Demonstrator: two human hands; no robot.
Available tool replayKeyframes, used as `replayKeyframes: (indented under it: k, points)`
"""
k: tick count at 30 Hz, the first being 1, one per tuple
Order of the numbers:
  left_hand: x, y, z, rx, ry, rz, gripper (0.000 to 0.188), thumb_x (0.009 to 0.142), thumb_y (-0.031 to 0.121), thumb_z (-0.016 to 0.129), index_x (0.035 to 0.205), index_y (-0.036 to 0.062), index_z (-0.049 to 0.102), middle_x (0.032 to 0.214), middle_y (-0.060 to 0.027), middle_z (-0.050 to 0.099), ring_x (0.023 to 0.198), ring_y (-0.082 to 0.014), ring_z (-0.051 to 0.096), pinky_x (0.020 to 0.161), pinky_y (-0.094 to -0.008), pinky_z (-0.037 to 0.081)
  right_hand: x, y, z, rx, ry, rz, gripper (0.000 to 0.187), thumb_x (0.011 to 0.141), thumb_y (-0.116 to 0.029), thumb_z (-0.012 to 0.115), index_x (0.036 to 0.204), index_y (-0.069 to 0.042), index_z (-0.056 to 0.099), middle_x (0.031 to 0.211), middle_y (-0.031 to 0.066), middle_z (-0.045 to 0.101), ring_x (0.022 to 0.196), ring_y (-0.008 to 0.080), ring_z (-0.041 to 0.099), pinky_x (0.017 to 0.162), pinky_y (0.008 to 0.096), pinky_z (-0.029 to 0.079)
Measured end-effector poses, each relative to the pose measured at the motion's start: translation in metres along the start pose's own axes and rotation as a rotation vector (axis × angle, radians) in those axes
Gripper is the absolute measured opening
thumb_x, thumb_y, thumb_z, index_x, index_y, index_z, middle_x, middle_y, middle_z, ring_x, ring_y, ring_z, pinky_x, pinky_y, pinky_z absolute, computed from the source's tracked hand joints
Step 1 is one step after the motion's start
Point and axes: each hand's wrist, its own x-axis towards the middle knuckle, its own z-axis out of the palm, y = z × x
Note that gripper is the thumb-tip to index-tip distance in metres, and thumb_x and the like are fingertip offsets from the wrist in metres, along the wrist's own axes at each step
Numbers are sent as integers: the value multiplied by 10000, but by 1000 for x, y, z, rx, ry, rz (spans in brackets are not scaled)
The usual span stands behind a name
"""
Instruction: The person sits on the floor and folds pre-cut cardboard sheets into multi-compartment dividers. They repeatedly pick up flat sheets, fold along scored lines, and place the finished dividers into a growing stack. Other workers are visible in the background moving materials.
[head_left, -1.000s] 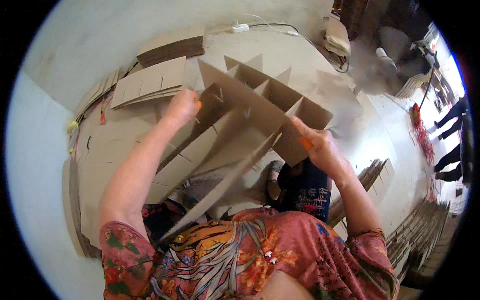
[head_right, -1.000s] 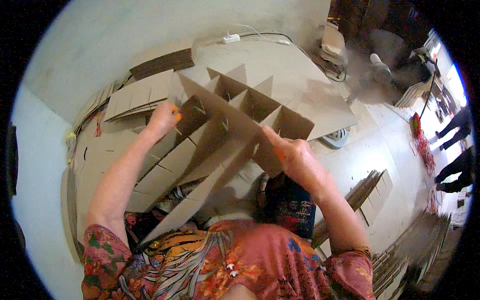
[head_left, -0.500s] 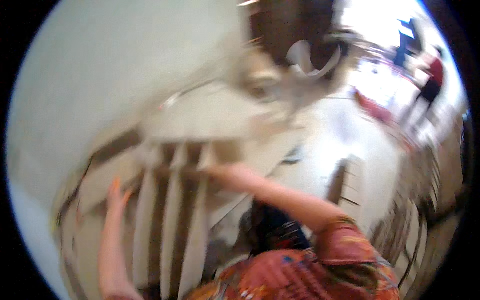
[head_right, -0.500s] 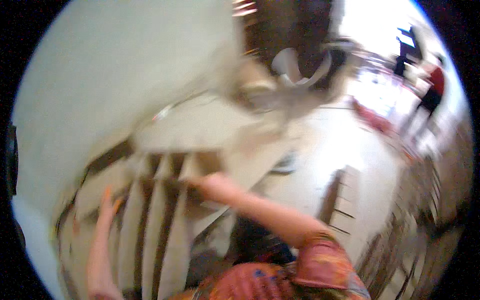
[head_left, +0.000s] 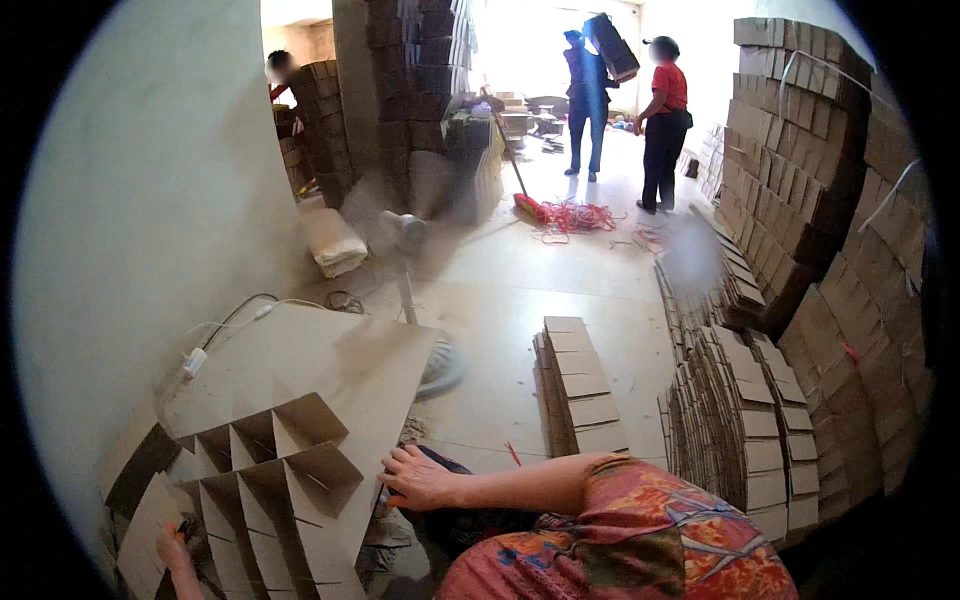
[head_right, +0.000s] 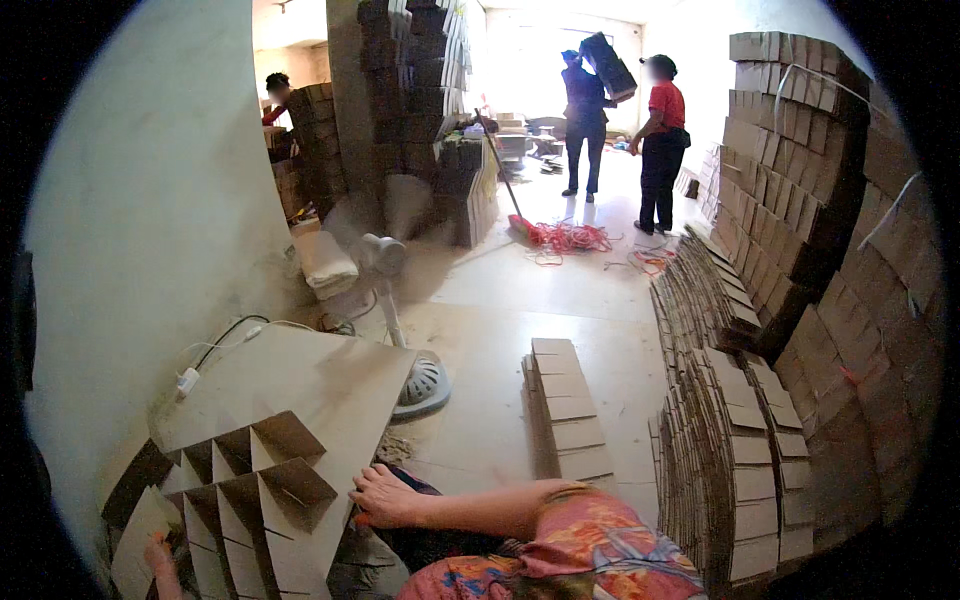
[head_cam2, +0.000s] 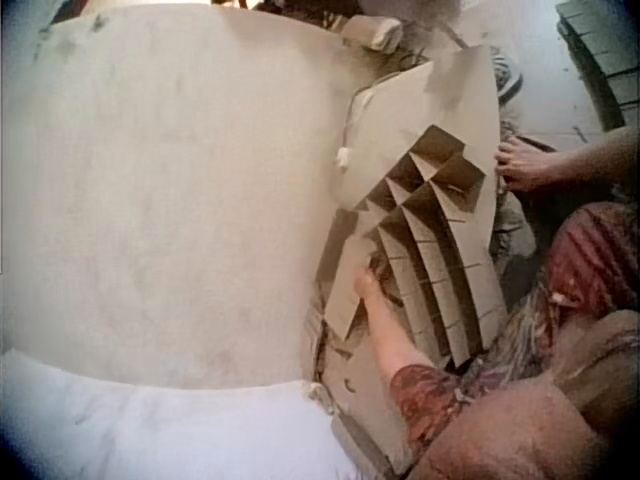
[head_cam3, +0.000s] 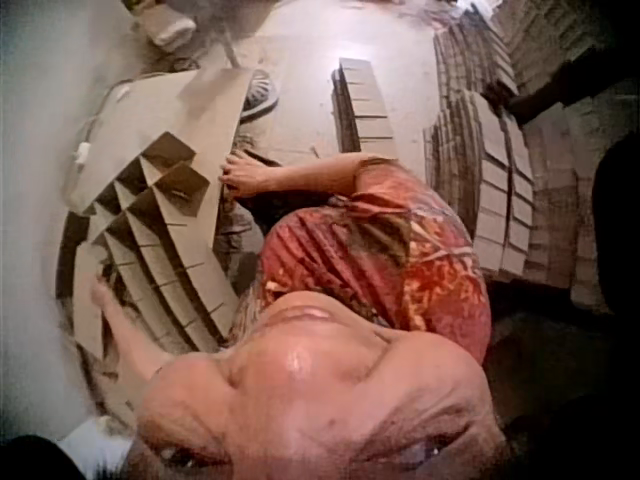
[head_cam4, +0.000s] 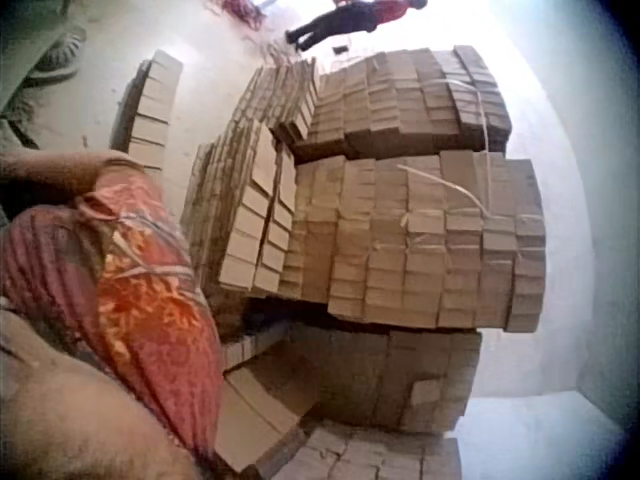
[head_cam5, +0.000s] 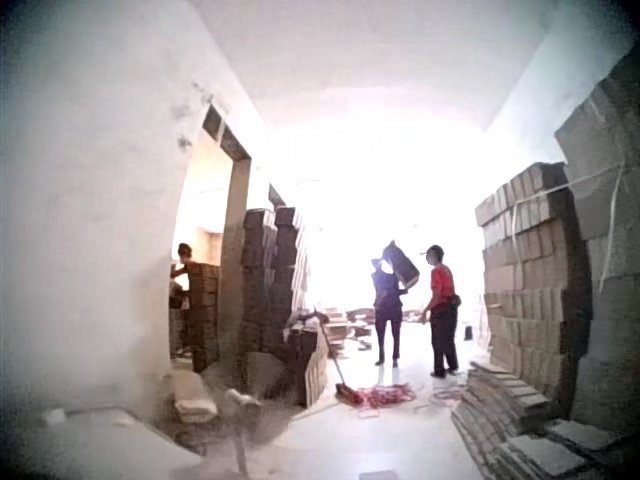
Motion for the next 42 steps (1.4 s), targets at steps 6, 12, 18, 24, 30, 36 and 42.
replayKeyframes:
  k: [6,12,18,24,30,36,42]
  points:
    - [7,-3,-5,390,42,355,326,821,82,523,642,88,251,660,-20,164,573,-148,216,489,-344,260,20,10,11,122,-27,54,287,792,-315,604,858,-36,615,922,119,589,983,273,524,860,384,377]
    - [11,-2,-21,132,-30,251,236,814,24,521,655,18,347,626,-75,233,586,-160,265,506,-323,291,25,8,11,144,-12,36,258,788,-280,596,845,-31,626,902,120,598,968,280,537,852,390,390]
    - [-25,32,-8,746,-115,436,226,858,78,502,691,3,368,675,-57,324,623,-167,291,553,-335,322,19,11,11,137,-9,67,266,787,-285,590,851,-31,633,900,124,603,959,289,542,850,396,399]
    - [34,-26,-27,0,17,229,154,873,82,467,951,-33,535,882,-119,540,775,-201,492,708,-343,404,27,6,12,130,-3,62,262,792,-289,581,841,-38,636,895,125,606,947,296,550,851,402,403]
    - [-50,-45,-87,334,136,432,393,901,277,484,1231,65,513,1169,-166,546,1075,-274,522,917,-445,421,25,3,6,114,-25,92,261,794,-291,572,802,-36,629,871,135,606,938,306,552,846,402,408]
    - [-184,-57,-101,424,100,944,372,876,368,527,1133,106,584,1135,-190,575,997,-286,561,859,-476,453,22,7,9,117,-34,76,308,793,-301,541,832,-13,643,906,151,617,956,316,562,848,422,414]
    - [-211,-42,-62,341,104,1032,359,870,362,531,1117,107,584,1111,-184,573,976,-283,558,841,-471,450,25,8,12,93,-39,85,303,799,-302,541,840,-19,641,894,141,613,964,299,553,857,419,401]
